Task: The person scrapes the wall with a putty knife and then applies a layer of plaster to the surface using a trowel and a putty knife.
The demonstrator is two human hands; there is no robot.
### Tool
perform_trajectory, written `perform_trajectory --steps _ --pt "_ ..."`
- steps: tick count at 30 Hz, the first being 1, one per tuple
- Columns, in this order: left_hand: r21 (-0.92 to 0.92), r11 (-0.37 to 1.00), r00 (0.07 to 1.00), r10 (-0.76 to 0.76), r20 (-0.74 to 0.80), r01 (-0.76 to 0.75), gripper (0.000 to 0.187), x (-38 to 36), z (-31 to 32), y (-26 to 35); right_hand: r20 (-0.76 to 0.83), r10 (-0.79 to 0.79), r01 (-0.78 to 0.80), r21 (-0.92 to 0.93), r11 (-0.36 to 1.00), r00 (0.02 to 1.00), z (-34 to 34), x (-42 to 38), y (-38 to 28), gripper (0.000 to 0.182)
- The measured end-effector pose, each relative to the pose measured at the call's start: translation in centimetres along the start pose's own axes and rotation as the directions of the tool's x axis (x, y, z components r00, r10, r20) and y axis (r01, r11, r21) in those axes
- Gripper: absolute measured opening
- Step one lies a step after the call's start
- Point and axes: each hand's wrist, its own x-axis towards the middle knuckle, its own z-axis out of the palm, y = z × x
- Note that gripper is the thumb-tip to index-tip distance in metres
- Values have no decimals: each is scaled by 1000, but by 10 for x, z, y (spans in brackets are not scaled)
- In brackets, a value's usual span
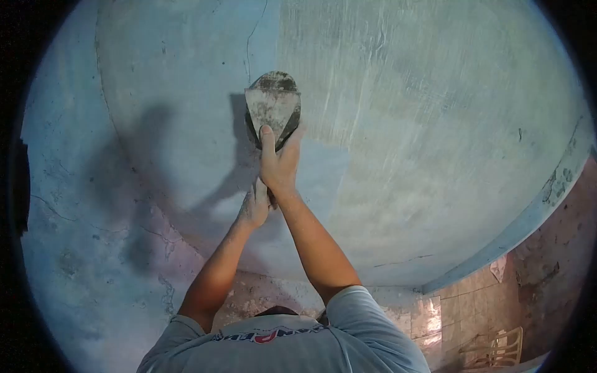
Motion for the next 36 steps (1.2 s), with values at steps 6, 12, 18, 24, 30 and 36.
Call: perform_trajectory --steps 6,12,18,24,30,36 --pt "-316 948 999 -47 -22 38 52 -78 32 -33 -14 26 -26 -43 999 1000 -19 -81 57 61" --pt "40 992 992 119 -38 -118 46 -4 5 5 7 -60 60 -7 998 998 -1 11 -14 59" --pt "-183 982 998 34 -61 -44 50 2 9 22 28 -130 132 -86 987 991 2 21 -9 59" --pt "-389 921 998 -30 -59 5 53 -65 33 -40 20 -16 17 -62 998 1000 -14 -60 43 63" --pt "-53 990 990 124 -64 -128 31 18 -9 55 -28 -118 115 -70 991 993 16 45 -29 61" --pt "-120 975 972 164 -166 -185 41 -29 12 29 -27 -170 164 -167 972 985 6 -6 7 63"
